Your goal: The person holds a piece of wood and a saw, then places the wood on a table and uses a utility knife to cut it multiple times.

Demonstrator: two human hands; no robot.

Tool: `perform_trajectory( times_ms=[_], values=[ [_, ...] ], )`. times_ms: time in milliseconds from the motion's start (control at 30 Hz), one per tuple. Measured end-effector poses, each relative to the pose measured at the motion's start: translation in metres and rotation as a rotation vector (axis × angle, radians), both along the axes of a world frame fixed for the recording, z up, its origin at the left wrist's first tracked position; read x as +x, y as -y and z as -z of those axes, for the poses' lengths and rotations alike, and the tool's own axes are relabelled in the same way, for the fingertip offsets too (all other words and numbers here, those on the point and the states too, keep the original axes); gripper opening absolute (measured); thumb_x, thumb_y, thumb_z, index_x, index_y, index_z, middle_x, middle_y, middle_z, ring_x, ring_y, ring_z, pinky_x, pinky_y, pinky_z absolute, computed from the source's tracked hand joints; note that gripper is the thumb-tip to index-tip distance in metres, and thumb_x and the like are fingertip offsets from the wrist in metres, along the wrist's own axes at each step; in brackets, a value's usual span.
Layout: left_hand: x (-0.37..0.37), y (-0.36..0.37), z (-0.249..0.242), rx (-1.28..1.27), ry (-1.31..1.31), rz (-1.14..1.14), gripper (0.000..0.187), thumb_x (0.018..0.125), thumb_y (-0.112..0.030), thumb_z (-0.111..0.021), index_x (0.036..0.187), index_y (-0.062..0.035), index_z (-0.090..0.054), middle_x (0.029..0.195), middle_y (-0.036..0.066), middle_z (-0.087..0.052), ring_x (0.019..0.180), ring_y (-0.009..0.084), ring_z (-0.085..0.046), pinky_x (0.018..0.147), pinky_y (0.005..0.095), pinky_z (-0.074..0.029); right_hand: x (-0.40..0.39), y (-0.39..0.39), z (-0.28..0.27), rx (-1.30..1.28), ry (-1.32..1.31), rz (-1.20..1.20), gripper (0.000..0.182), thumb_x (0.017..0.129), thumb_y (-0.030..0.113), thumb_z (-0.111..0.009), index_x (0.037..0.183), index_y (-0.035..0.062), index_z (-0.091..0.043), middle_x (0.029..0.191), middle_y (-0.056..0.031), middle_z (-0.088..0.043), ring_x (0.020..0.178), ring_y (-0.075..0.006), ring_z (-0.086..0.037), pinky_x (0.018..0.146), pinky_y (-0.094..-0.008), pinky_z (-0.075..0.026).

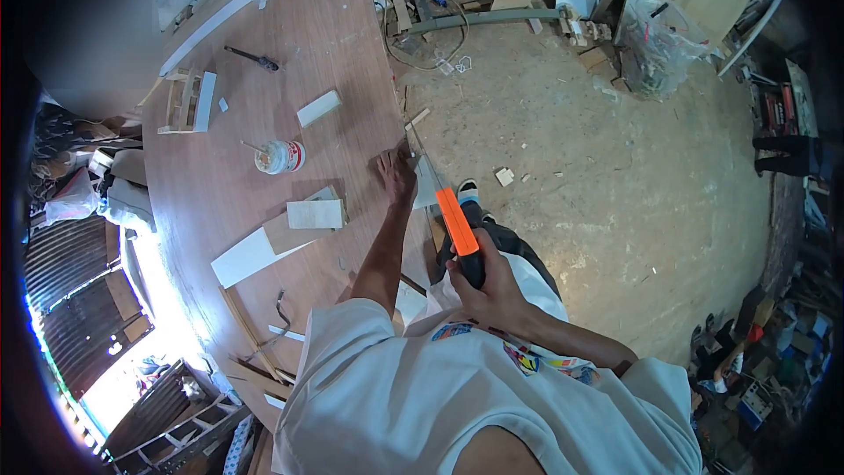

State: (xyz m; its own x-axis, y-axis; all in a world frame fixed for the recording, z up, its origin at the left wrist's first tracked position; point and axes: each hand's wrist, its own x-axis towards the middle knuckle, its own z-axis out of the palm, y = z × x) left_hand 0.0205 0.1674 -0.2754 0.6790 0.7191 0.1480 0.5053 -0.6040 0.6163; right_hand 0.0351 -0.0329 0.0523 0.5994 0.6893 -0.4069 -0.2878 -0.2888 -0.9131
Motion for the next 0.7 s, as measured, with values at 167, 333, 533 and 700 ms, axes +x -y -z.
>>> perform_trajectory(
  times_ms=[167, 333, 533, 700],
  values=[
    [-0.005, -0.014, 0.037, 0.092, 0.039, 0.104, 0.027, 0.076, 0.000, -0.049, 0.102, -0.0021, -0.051, 0.101, 0.017, -0.050, 0.101, 0.0374, -0.044, 0.092, 0.0463, -0.035, -0.001, 0.001, -0.005, -0.042, -0.065, -0.041, 0.027, 0.083, -0.004, -0.055, 0.107, 0.0017, -0.043, 0.088, -0.0060, -0.051, 0.082, -0.0098, -0.051, 0.075, -0.0259, -0.043],
    [-0.003, -0.011, 0.032, 0.095, 0.054, 0.096, 0.033, 0.074, -0.001, -0.051, 0.107, -0.0026, -0.051, 0.102, 0.016, -0.050, 0.101, 0.0375, -0.044, 0.092, 0.0462, -0.035, -0.003, 0.000, -0.001, -0.035, -0.079, -0.018, 0.027, 0.083, -0.004, -0.055, 0.107, 0.0020, -0.043, 0.088, -0.0056, -0.051, 0.082, -0.0086, -0.051, 0.074, -0.0243, -0.043],
    [-0.001, -0.009, 0.018, 0.139, 0.062, 0.083, 0.030, 0.076, -0.006, -0.055, 0.107, -0.0044, -0.054, 0.103, 0.015, -0.050, 0.100, 0.0356, -0.045, 0.089, 0.0452, -0.036, -0.007, -0.003, 0.001, 0.022, 0.012, 0.014, 0.028, 0.086, 0.003, -0.056, 0.110, 0.0012, -0.041, 0.065, -0.0079, -0.050, 0.057, -0.0102, -0.050, 0.050, -0.0282, -0.038],
    [0.002, -0.007, 0.012, 0.103, 0.096, 0.113, 0.028, 0.076, -0.014, -0.059, 0.104, -0.0103, -0.059, 0.101, 0.012, -0.053, 0.096, 0.0327, -0.047, 0.086, 0.0438, -0.036, 0.004, -0.014, -0.017, -0.014, -0.051, 0.032, 0.028, 0.087, 0.004, -0.056, 0.109, 0.0016, -0.041, 0.064, -0.0071, -0.047, 0.057, -0.0109, -0.048, 0.051, -0.0284, -0.038]
  ],
)
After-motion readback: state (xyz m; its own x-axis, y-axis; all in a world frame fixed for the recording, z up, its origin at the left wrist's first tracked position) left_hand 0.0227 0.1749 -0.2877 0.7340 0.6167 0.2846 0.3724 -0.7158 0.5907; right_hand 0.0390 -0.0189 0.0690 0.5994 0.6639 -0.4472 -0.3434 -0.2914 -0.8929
